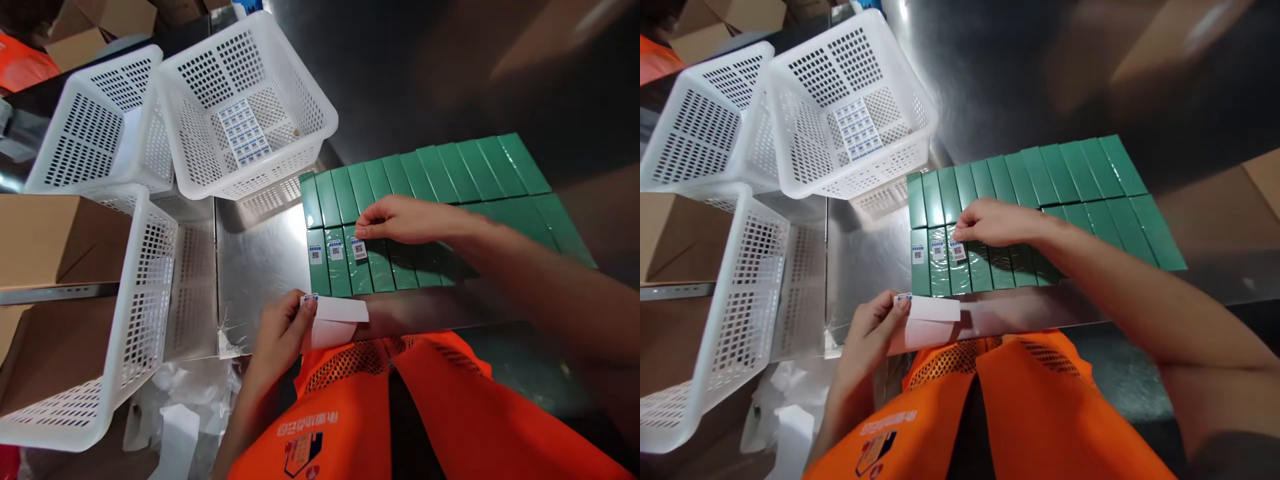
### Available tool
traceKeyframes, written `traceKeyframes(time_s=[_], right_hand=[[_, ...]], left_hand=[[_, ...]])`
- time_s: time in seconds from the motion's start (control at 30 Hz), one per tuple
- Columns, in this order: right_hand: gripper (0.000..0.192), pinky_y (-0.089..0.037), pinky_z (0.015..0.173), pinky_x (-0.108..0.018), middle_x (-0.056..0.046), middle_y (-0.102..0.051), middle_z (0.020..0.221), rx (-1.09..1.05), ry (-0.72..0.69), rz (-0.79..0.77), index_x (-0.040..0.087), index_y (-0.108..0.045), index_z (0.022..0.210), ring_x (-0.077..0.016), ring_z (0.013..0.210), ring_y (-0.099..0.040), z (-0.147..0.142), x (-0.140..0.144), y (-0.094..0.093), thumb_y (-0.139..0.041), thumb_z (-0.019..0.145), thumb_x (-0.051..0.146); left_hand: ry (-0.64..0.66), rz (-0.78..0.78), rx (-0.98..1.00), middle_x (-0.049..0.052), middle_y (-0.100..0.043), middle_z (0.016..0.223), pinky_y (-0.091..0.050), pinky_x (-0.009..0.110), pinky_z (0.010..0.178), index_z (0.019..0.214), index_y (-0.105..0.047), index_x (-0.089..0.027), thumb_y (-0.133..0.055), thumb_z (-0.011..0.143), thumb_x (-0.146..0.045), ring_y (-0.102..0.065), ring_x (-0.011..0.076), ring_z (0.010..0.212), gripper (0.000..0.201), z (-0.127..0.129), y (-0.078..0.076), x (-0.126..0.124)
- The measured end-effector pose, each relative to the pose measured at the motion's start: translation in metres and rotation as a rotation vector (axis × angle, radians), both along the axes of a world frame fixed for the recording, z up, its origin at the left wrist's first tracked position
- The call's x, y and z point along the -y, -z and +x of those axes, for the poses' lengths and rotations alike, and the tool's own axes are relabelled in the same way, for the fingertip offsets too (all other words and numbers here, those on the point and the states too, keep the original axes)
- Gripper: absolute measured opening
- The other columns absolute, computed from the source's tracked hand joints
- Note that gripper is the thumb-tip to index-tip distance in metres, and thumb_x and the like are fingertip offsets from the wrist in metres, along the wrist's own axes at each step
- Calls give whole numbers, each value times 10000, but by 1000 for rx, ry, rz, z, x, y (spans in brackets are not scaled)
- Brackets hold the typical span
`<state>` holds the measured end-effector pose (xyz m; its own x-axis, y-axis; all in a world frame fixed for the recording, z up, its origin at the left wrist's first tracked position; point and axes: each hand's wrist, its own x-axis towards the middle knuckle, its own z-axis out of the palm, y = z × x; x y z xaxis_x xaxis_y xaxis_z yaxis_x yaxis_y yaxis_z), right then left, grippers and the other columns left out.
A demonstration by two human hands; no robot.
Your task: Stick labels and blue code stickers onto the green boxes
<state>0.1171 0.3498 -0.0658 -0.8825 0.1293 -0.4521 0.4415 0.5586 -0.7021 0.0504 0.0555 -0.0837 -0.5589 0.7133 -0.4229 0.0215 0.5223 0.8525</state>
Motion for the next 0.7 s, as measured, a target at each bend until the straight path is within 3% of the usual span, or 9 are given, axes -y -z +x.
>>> traceKeyframes(time_s=[0.1,0.23,0.4,0.5,0.53,0.6,0.7], right_hand=[[332,-327,562,-307,-14,-580,627,48,-55,105,203,-673,710,-152,588,-470,-1,6,4,-562,889,460],[295,-357,581,-317,-45,-665,717,43,10,202,210,-691,777,-177,639,-546,2,19,4,-546,902,434],[216,-404,667,-350,-74,-679,847,-112,56,295,210,-650,752,-211,753,-583,7,29,16,-555,892,346],[100,-418,684,-352,-91,-638,970,-280,189,384,200,-624,842,-209,764,-568,16,39,19,-645,835,297],[153,-423,683,-347,-96,-621,1017,-345,251,387,195,-617,904,-203,761,-561,20,44,17,-685,810,296],[286,-435,678,-331,-88,-607,1046,-454,298,297,193,-612,1002,-189,757,-556,28,56,10,-744,785,324],[264,-453,706,-305,-51,-631,968,-490,111,56,208,-663,1043,-185,816,-585,37,76,0,-733,837,358]], left_hand=[[-16,-1,5,-22,-450,622,-272,246,544,703,-514,-178,-531,941,-537,-384,126,601,431,2,1,1],[-17,-10,-11,-21,-452,609,-270,246,538,687,-511,-182,-534,934,-544,-388,129,594,439,3,-1,1],[-12,-3,-30,-13,-491,619,-288,251,545,706,-550,-184,-538,941,-521,-420,136,599,411,3,0,-2],[-3,6,-14,-12,-496,628,-295,253,547,729,-569,-183,-540,941,-523,-427,137,604,403,3,2,-4],[1,7,-14,-14,-492,625,-291,253,545,735,-571,-182,-538,942,-524,-423,136,600,402,3,2,-5],[15,9,-24,-17,-490,615,-286,255,542,741,-575,-179,-540,944,-515,-419,134,590,394,4,2,-8],[51,37,-13,-18,-503,617,-286,260,539,770,-591,-175,-540,943,-500,-425,136,579,371,6,0,-12]])
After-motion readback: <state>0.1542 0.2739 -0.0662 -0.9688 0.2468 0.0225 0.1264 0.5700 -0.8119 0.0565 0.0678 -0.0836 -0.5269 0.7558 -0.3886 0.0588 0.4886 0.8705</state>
